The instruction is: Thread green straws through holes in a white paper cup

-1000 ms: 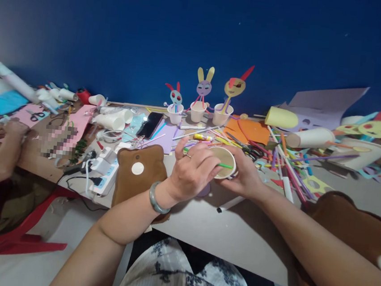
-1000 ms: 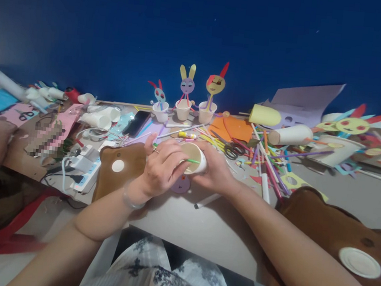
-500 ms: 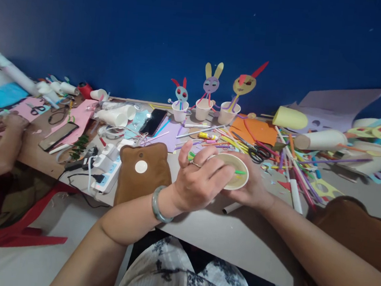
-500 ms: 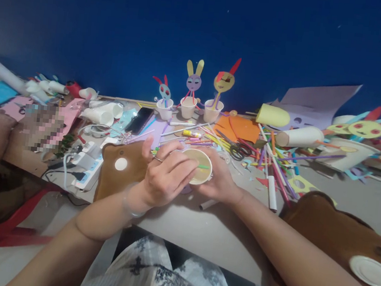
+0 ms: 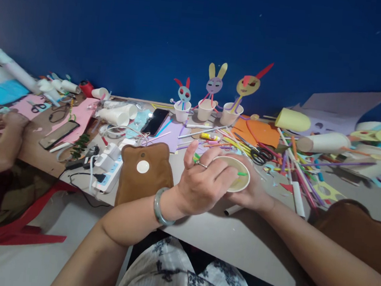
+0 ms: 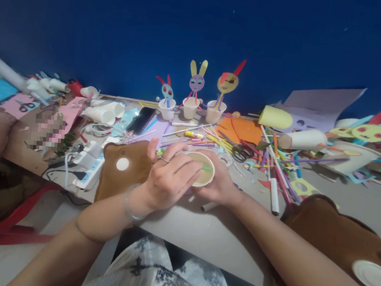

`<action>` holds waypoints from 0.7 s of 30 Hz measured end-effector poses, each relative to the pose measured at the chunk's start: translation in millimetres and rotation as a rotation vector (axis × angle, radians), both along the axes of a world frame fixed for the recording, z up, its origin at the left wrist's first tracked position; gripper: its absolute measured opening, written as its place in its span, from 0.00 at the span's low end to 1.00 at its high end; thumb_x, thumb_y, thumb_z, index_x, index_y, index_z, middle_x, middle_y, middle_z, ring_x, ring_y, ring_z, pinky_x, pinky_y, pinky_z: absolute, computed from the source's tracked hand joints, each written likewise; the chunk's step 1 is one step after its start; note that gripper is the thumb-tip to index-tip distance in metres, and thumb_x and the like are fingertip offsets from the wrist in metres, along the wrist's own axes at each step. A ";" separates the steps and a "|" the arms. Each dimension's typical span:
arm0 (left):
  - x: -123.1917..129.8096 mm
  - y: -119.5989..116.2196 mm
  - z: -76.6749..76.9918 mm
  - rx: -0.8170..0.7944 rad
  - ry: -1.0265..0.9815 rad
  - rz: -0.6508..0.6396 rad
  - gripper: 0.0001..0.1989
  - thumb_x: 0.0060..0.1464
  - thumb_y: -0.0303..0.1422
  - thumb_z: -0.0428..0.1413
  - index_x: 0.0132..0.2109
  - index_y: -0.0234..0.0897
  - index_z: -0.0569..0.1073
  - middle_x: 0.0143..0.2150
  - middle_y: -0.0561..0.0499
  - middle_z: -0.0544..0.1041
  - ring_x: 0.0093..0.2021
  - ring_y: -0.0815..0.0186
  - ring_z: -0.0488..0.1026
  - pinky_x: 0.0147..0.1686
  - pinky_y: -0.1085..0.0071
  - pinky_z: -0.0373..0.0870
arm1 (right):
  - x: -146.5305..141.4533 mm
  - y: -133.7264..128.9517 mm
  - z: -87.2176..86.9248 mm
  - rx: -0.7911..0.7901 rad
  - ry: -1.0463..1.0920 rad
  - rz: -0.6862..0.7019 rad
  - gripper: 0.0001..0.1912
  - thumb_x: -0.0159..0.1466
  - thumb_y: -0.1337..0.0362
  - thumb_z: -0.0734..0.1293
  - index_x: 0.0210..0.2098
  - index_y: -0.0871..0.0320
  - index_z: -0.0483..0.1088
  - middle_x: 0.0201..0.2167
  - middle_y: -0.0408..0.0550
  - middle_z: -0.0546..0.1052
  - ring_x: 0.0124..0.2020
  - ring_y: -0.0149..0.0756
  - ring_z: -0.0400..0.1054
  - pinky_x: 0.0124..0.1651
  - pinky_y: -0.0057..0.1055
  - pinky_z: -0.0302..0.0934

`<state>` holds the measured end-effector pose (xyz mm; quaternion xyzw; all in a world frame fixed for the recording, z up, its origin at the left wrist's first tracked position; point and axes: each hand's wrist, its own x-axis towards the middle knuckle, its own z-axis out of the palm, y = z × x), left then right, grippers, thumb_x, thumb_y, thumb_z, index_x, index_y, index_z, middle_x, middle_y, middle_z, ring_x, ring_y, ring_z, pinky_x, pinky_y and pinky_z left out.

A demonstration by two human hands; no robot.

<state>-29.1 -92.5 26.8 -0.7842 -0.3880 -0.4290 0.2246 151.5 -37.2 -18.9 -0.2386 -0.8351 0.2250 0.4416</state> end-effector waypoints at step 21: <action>1.7 3.3 -2.3 -0.110 -0.055 0.004 0.07 0.61 0.25 0.56 0.34 0.39 0.75 0.32 0.53 0.77 0.52 0.59 0.77 0.75 0.48 0.42 | -2.1 1.4 -3.0 -0.022 -0.043 0.102 0.35 0.59 0.52 0.74 0.61 0.51 0.63 0.55 0.56 0.75 0.53 0.53 0.74 0.55 0.48 0.71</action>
